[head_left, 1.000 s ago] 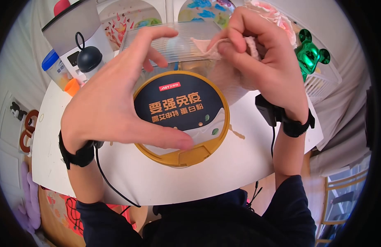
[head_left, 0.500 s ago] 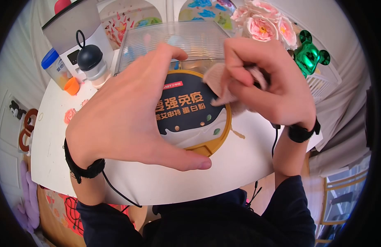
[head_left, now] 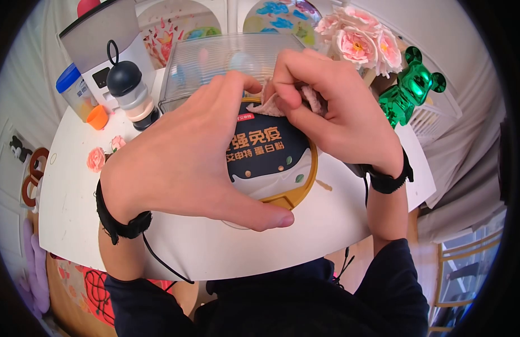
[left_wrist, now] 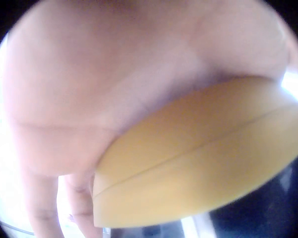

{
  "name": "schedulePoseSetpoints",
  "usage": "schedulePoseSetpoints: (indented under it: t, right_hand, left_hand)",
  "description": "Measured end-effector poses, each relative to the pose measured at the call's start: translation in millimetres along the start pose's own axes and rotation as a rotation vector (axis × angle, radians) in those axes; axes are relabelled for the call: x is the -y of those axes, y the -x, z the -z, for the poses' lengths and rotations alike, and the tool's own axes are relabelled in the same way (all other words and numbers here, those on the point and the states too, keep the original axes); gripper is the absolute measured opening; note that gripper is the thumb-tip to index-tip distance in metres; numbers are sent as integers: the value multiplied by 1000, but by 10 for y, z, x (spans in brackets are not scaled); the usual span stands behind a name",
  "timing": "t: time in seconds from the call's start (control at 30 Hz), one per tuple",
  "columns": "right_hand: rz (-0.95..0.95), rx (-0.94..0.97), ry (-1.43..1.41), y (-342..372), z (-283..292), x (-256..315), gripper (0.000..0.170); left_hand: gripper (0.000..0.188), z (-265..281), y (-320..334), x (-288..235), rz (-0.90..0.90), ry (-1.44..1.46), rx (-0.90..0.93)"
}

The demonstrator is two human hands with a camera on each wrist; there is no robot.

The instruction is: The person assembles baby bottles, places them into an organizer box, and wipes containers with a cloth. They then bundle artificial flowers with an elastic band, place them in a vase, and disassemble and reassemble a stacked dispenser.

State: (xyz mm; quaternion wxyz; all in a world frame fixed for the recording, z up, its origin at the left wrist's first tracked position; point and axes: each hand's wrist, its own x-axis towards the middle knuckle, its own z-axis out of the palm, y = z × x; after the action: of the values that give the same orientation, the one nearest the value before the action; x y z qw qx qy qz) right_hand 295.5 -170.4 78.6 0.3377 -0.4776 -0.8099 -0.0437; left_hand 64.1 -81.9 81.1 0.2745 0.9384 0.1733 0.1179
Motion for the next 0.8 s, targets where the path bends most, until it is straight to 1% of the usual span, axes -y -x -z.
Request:
schedulePoseSetpoints:
  t: [0.07,0.1,0.13,0.17,0.2,0.27,0.3,0.33,0.4,0.43,0.47,0.53,0.57,0.6,0.67,0.7,0.73,0.8]
  right_hand:
    - [-83,79,-4,-14,62,86,18]
    - [-84,83,-2,4,68,89,18]
    - [-66,86,-73,40,84,83,17]
    - [-50,90,-143,79,103,83,16]
    - [-50,97,-141,115,132,101,16]
    - [-108,177,-275,164,230,159,15]
    - [-123,225,-260,170,302,193,15]
    - [-122,228,-257,171,329,236,15]
    - [-291,156,-214,176,363,296,14]
    - [-218,122,-177,173,347,228,14]
    - [-218,119,-174,167,316,188,14]
    - [-125,20,-36,122,215,154,14]
    - [-151,-17,-112,94,160,159,14]
    - [-152,-18,-112,73,140,163,14]
    - [-19,97,62,41,114,159,15]
    - [-3,67,73,41,81,140,17]
    - [-2,70,71,37,91,153,17]
    - [-118,152,-57,46,167,212,16]
  left_hand:
    - [125,-20,-4,21,-13,0,-18]
    - [124,-28,-2,31,-24,-1,-38]
    - [124,-18,1,17,-24,4,-38]
    - [123,5,1,-11,12,-8,-9]
    - [121,14,0,-24,47,-19,19]
    - [120,6,-8,-14,40,-16,7]
    - [119,1,-5,-11,34,-20,1]
    - [119,-6,-2,-3,33,-18,-2]
    - [119,-15,-3,11,9,-44,-13]
    - [119,-12,-4,4,7,-44,-14]
    - [118,-7,-7,-5,14,-47,-13]
    - [117,6,-10,-17,16,-55,-12]
    - [116,5,-7,-13,21,-46,-5]
    - [115,1,-7,-7,27,-35,2]
    - [114,-6,-13,6,11,-29,5]
    - [113,-6,-12,14,-4,-23,6]
    - [113,-3,-8,16,-1,-21,6]
    - [112,1,-11,6,8,-48,16]
